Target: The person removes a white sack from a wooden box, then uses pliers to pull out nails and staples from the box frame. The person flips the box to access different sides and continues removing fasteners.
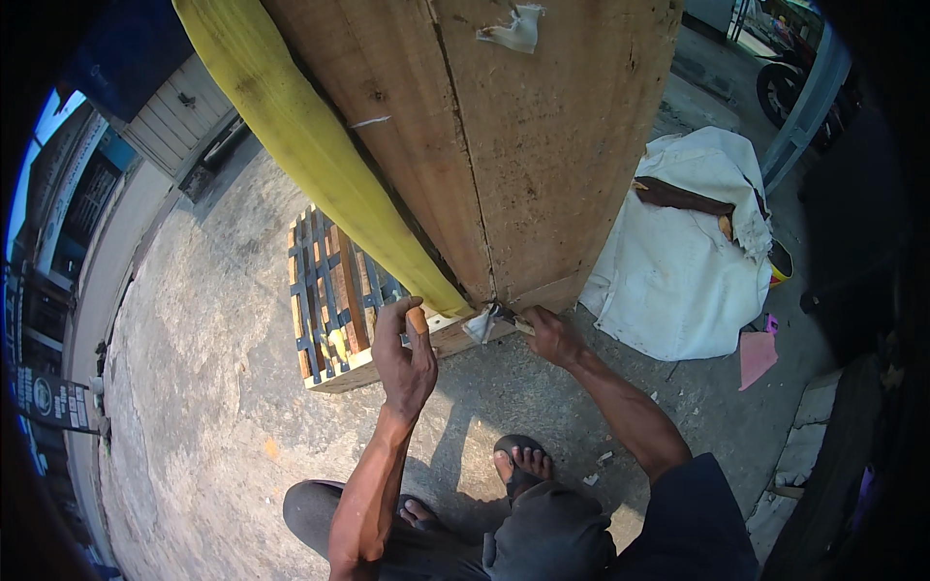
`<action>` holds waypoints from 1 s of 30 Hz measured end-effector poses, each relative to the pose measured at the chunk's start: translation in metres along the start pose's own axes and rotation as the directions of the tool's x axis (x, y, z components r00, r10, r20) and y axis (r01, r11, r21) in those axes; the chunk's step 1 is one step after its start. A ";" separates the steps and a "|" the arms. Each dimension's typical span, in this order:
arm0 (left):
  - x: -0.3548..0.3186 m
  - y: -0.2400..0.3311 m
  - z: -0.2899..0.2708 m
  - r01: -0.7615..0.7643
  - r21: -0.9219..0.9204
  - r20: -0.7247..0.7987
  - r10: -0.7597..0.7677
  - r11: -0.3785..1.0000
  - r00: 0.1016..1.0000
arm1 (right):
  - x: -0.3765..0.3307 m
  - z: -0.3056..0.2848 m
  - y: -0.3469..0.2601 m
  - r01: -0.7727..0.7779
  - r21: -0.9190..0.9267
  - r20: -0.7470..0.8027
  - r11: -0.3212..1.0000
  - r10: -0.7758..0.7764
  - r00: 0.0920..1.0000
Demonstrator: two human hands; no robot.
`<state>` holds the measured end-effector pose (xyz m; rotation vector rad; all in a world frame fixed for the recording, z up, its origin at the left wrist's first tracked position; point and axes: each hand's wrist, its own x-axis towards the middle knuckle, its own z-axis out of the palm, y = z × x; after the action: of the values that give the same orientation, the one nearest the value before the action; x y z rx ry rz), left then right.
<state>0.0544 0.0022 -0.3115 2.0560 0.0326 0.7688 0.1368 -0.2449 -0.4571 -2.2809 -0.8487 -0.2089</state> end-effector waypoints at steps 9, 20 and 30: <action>0.149 0.111 -0.007 -0.470 0.567 -0.292 0.698 0.677 0.654 | -0.127 0.012 -0.089 -0.414 0.235 0.225 0.879 0.365 0.903; 0.142 0.088 -0.001 -0.510 0.559 -0.270 0.725 0.654 0.634 | -0.187 -0.082 -0.063 -0.911 0.170 0.529 0.375 0.745 0.405; 0.142 0.040 -0.014 -0.684 0.454 -0.078 0.790 0.571 0.608 | 0.014 -0.043 -0.110 -0.734 0.408 0.485 0.542 0.553 0.678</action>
<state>0.1504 0.0328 -0.2030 2.3017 -0.6375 1.6999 0.0824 -0.2047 -0.3594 -1.8763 -0.0760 0.6852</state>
